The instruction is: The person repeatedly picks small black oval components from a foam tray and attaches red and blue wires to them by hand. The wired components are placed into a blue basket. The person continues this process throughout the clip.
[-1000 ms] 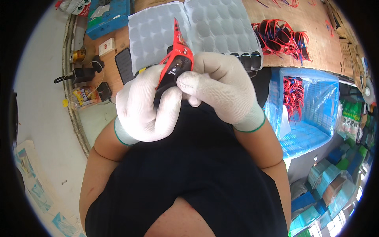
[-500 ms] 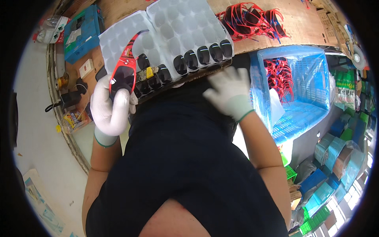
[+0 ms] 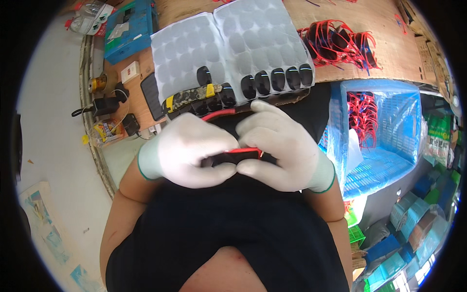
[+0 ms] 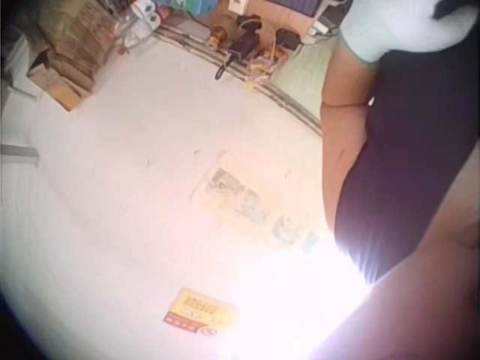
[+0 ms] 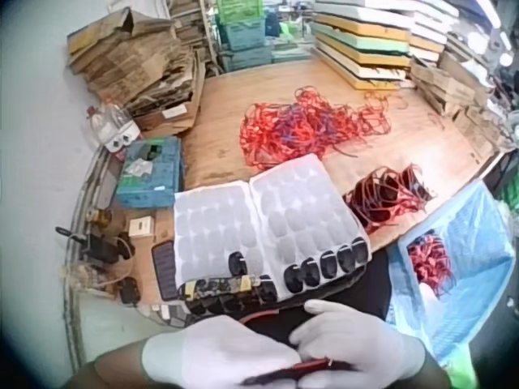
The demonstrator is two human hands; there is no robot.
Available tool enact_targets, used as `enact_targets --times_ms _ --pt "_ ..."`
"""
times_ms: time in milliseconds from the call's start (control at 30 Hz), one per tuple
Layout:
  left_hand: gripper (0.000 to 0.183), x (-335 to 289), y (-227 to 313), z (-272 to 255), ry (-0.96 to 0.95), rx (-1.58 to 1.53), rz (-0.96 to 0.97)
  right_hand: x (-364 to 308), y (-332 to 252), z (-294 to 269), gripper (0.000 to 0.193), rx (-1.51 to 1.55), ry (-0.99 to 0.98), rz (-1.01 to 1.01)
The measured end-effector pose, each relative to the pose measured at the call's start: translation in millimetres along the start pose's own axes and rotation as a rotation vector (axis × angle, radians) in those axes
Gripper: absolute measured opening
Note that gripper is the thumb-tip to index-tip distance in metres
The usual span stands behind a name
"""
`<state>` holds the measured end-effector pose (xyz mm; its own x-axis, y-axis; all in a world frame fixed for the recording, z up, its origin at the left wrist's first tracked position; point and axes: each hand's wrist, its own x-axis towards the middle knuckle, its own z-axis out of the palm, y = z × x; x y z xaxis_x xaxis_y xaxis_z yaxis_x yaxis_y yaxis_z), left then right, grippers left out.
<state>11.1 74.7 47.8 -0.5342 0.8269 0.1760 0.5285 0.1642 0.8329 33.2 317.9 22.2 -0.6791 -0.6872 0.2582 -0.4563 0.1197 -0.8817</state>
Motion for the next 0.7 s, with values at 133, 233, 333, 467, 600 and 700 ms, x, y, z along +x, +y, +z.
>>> enact_targets --times_ms 133,233,333,467,600,700 --pt "0.025 -1 -53 -21 0.686 -0.251 -0.649 -6 -3 -13 0.013 0.001 0.073 0.059" --pt "0.048 -5 -108 -14 0.447 0.651 -0.896 -8 -18 -7 0.024 0.066 0.414 0.299" --pt "0.056 -1 -123 2 0.326 0.8 -1.008 -17 -14 -8 0.05 -0.043 0.756 0.264" --pt "0.057 -1 -130 -6 0.32 0.696 -1.021 -25 -10 -14 0.068 0.178 0.964 0.265" --pt "0.045 -2 -134 -12 0.457 0.434 -1.011 -41 3 -12 0.066 0.235 1.029 0.167" --pt "0.034 0 -117 -14 0.672 0.1 -0.88 -52 15 -12 0.055 0.415 1.002 -0.01"
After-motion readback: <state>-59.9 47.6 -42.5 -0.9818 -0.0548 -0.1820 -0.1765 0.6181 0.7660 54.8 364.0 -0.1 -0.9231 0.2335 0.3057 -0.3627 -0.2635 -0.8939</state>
